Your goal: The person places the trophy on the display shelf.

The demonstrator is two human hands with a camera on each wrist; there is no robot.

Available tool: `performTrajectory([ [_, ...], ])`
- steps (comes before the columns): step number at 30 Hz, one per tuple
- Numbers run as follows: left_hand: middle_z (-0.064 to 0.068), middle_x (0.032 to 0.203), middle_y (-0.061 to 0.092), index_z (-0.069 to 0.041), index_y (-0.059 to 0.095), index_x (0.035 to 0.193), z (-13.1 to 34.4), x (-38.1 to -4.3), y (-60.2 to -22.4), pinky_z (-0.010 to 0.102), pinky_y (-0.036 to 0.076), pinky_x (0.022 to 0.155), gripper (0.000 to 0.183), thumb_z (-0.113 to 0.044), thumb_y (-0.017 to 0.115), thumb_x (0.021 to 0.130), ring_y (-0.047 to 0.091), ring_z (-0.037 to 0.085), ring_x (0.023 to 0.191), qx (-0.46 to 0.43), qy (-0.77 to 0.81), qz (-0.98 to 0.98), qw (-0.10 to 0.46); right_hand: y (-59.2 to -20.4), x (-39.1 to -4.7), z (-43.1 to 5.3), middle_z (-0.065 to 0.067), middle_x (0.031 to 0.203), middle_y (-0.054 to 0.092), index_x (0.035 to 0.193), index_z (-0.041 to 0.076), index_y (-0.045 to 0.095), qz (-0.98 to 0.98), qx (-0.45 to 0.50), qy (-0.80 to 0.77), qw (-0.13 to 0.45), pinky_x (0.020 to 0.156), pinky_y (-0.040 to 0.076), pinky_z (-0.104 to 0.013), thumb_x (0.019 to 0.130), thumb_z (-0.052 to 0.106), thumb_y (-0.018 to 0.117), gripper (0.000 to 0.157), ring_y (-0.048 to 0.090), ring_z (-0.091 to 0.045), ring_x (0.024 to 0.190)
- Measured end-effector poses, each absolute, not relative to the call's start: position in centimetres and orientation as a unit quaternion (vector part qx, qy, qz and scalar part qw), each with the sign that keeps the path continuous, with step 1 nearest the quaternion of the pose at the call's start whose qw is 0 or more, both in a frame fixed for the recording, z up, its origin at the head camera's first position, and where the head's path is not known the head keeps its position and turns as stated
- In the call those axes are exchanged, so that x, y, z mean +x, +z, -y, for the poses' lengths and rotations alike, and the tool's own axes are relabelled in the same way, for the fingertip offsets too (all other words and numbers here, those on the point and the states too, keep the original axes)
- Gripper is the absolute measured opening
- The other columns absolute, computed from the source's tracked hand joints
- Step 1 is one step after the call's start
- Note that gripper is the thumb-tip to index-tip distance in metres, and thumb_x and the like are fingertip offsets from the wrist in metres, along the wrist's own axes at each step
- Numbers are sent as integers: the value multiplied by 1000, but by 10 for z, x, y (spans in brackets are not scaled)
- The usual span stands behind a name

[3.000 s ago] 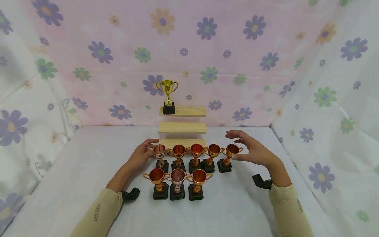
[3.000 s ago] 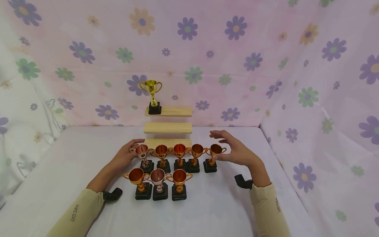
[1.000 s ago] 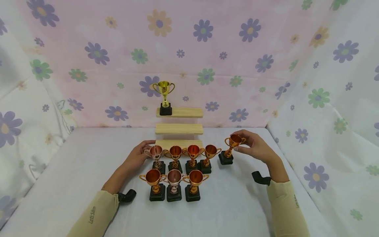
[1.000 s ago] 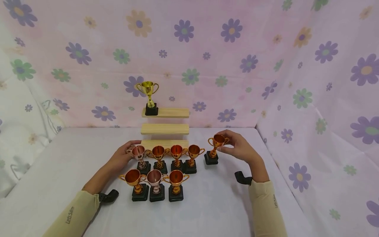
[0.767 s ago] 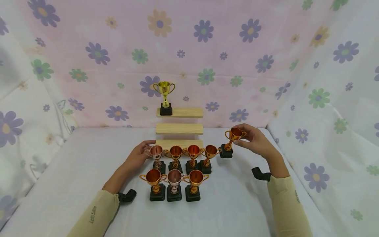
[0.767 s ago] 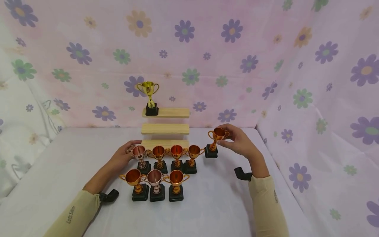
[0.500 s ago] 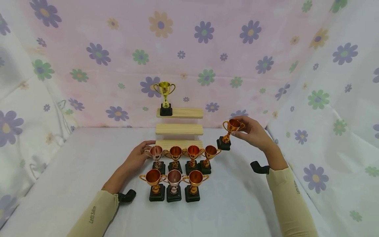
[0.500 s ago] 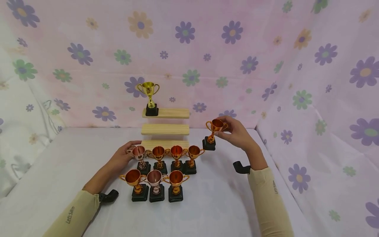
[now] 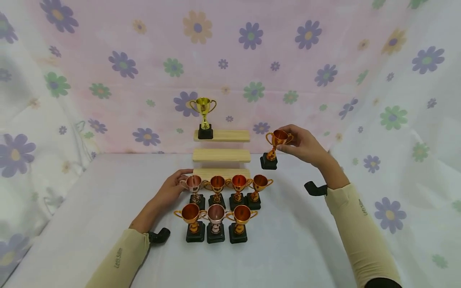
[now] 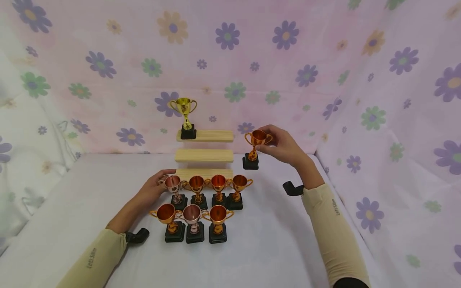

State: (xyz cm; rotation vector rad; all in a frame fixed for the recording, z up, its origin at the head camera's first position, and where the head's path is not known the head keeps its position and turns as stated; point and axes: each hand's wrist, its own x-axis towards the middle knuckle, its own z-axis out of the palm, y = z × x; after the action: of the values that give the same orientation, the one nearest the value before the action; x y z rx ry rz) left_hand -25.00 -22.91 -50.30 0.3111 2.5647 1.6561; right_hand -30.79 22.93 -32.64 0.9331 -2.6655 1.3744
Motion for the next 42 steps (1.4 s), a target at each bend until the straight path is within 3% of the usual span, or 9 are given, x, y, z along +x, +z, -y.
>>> performTrajectory([
  [16,18,125,71,-5,48,155,229,-251,-507,24,48,86,54,3,51,102,64,16,105,111,567,-815,41,-309,-321,-195,-14,123,67,138,4,61,840,305,449,6,89,54,-25,98,10,75,43,67,-27,104],
  [21,19,128,71,-4,47,156,232,-249,-504,24,46,91,55,3,50,101,64,17,110,112,566,-816,34,-300,-326,-182,-12,124,67,138,5,61,847,309,432,12,91,54,-26,98,13,76,43,67,-26,104],
  [29,19,123,72,-4,48,155,230,-253,-510,28,45,80,54,1,52,101,63,16,99,113,577,-807,44,-288,-329,-171,-14,125,66,141,5,59,862,294,412,11,95,55,-37,99,17,75,47,68,-29,107],
  [42,17,125,72,-6,49,155,231,-250,-506,23,49,89,53,-2,54,102,65,18,109,111,559,-821,35,-280,-342,-136,-13,124,68,142,6,58,859,287,423,5,88,57,-35,99,18,75,48,69,-28,104],
])
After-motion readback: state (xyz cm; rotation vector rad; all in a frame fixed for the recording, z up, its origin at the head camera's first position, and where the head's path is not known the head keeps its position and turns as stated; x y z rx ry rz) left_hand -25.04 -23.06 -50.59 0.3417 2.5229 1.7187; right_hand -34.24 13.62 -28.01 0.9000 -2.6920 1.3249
